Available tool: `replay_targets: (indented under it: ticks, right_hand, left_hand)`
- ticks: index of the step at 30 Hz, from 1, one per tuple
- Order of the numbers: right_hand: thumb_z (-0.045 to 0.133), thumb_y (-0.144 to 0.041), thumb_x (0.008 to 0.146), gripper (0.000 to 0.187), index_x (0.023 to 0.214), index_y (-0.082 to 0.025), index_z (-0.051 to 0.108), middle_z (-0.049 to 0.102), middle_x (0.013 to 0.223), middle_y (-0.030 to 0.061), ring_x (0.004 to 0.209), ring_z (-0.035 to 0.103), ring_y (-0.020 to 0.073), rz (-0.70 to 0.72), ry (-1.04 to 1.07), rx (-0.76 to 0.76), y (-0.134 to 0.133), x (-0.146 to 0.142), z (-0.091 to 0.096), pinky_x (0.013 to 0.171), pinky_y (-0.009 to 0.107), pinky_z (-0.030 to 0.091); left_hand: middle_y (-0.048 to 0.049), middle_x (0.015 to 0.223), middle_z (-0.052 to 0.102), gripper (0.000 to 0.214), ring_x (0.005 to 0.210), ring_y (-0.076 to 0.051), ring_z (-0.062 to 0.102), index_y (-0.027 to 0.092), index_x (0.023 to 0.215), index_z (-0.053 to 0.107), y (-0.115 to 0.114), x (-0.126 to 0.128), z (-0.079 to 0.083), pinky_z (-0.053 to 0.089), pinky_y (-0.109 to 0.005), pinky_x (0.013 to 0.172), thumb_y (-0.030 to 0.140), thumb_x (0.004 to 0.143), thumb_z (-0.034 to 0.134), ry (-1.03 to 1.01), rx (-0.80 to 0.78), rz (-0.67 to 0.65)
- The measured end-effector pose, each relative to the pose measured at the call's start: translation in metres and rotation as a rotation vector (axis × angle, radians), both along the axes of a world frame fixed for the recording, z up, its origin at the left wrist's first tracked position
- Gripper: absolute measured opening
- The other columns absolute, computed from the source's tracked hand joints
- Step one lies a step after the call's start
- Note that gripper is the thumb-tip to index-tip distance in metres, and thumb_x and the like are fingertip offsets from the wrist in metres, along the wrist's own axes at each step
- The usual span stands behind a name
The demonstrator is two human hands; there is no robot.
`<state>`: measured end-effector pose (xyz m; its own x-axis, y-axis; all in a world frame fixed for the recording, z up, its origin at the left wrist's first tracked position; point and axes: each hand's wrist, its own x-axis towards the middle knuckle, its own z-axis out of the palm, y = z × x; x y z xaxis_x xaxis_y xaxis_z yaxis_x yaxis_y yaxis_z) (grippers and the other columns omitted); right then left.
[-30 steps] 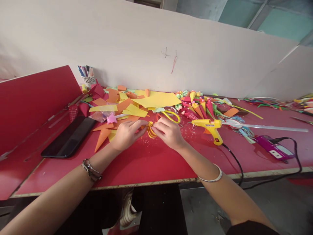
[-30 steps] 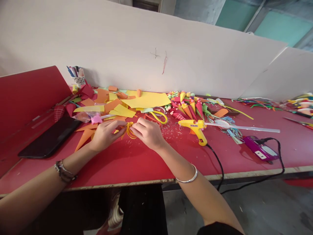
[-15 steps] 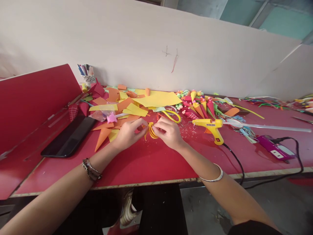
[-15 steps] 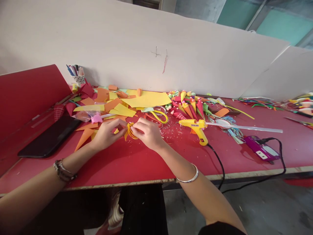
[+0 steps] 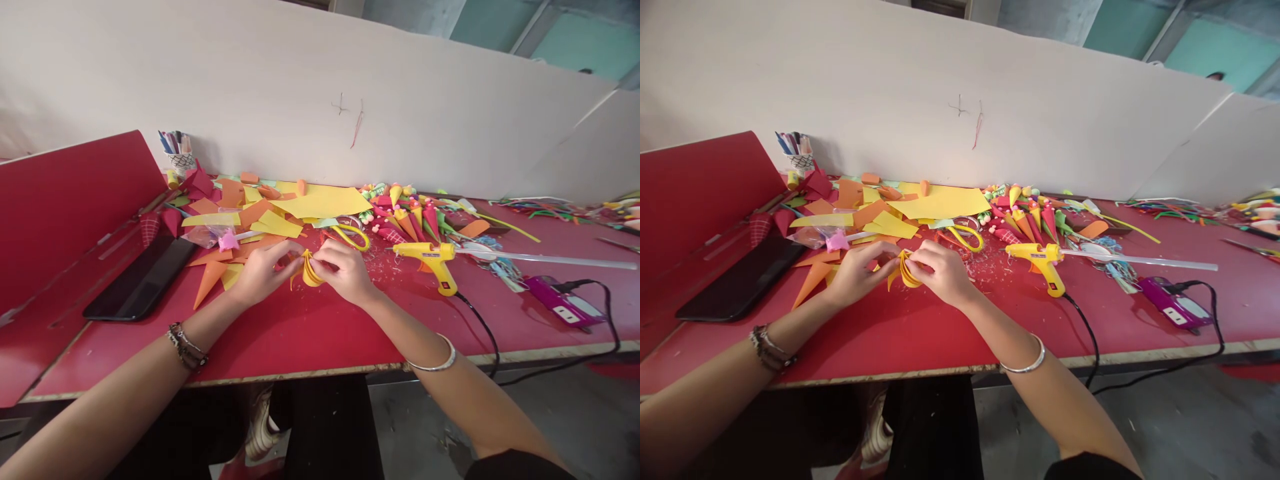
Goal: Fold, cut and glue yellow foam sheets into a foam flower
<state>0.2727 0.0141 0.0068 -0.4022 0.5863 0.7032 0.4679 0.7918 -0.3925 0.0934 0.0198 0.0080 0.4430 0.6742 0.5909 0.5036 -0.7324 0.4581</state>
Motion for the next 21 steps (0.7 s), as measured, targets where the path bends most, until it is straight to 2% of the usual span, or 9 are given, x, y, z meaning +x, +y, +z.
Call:
replay_targets:
  ticks: [6,11,21]
  right_hand:
    - [0.046,-0.02,0.081,0.016,0.066,-0.017,0.052,0.045,0.064,-0.001,0.057,0.042,0.008,0.014,0.026,-0.027,-0.0013,-0.0005,0.0007,0.055,0.022,0.034]
    - [0.045,-0.018,0.081,0.018,0.064,-0.017,0.05,0.042,0.062,-0.002,0.056,0.04,0.0075,0.053,0.043,-0.066,-0.0016,-0.0015,0.0021,0.054,0.021,0.033]
    - [0.044,-0.018,0.081,0.017,0.065,-0.018,0.05,0.042,0.063,-0.0023,0.056,0.039,0.0076,0.076,0.065,-0.09,-0.0023,-0.0018,0.0016,0.054,0.022,0.034]
  left_hand:
    - [-0.0008,0.072,0.058,0.01,0.063,-0.009,0.051,0.015,0.08,0.052,0.0011,0.0008,0.0019,0.041,-0.019,0.057,0.021,0.082,0.044,0.014,0.042,-0.046]
    - [-0.0018,0.076,0.056,0.011,0.066,-0.009,0.05,0.016,0.081,0.052,0.0016,0.0,0.0038,0.042,-0.02,0.059,0.021,0.083,0.043,-0.021,-0.029,-0.126]
    - [-0.0015,0.076,0.055,0.01,0.067,-0.01,0.05,0.016,0.082,0.052,0.0006,-0.0008,0.006,0.042,-0.021,0.061,0.021,0.082,0.043,-0.051,-0.085,-0.18]
